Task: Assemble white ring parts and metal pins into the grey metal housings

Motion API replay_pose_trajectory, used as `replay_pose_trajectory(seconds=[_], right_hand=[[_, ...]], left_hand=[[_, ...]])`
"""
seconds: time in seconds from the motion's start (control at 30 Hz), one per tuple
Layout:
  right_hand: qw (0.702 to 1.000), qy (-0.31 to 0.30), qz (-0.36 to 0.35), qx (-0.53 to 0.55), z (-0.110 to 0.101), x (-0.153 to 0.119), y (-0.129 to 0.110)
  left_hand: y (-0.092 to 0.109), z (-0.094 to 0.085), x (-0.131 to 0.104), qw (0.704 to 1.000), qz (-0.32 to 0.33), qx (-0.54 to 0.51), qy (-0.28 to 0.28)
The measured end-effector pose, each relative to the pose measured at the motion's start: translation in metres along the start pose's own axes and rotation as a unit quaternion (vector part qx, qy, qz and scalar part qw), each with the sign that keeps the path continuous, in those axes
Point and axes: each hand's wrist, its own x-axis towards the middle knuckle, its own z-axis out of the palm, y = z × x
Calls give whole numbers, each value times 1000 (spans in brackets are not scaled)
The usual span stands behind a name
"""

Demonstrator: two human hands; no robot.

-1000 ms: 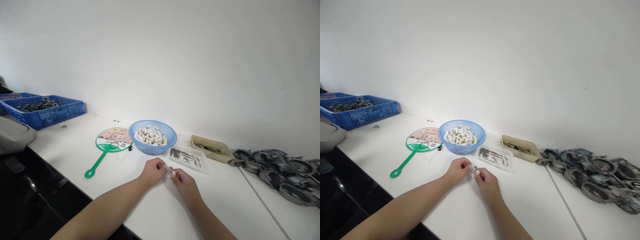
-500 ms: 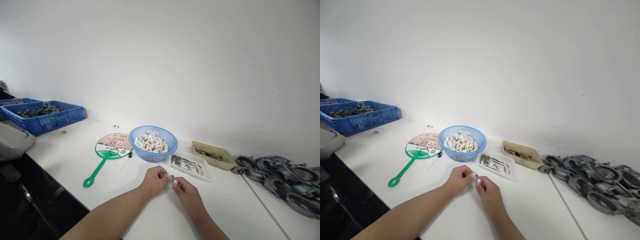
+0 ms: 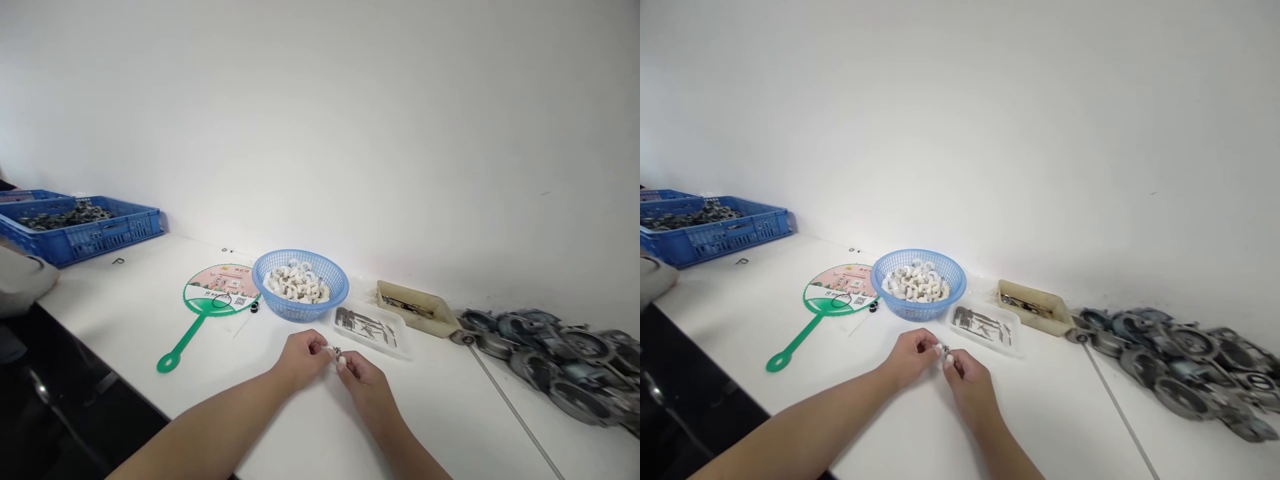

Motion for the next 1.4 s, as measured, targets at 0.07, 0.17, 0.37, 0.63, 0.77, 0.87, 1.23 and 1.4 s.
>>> replay_pose_trajectory(seconds=[0.07,0.17,0.37,0.63,0.77,0.87,1.23,1.4], right_hand=[[1000,-2,-5,2,0,-1,0],[1000,-2,-5,5,0,-2,0],[1000,-6,-4,-2,-1,-2,-1],[1000,-8,-14,5,0,-2,0],[1000,-14,-19,9,1,-3,1],[1000,-13,-19,11,2,-5,2],[997,-43,-12,64,3,-5,8],[997,-42,-11,56,5,-4,8]], left_hand=[[0,0,-1,1000,-2,1,1],[2,0,-2,1000,-5,1,2],[1,1,-1,1000,-8,4,0],[1,-1,-2,1000,-9,6,-2],[2,-2,-5,1000,-3,25,-10],[2,-3,-7,999,-2,38,-28],[2,-7,-9,997,14,62,-53],[-1,-10,-7,996,15,74,-55]])
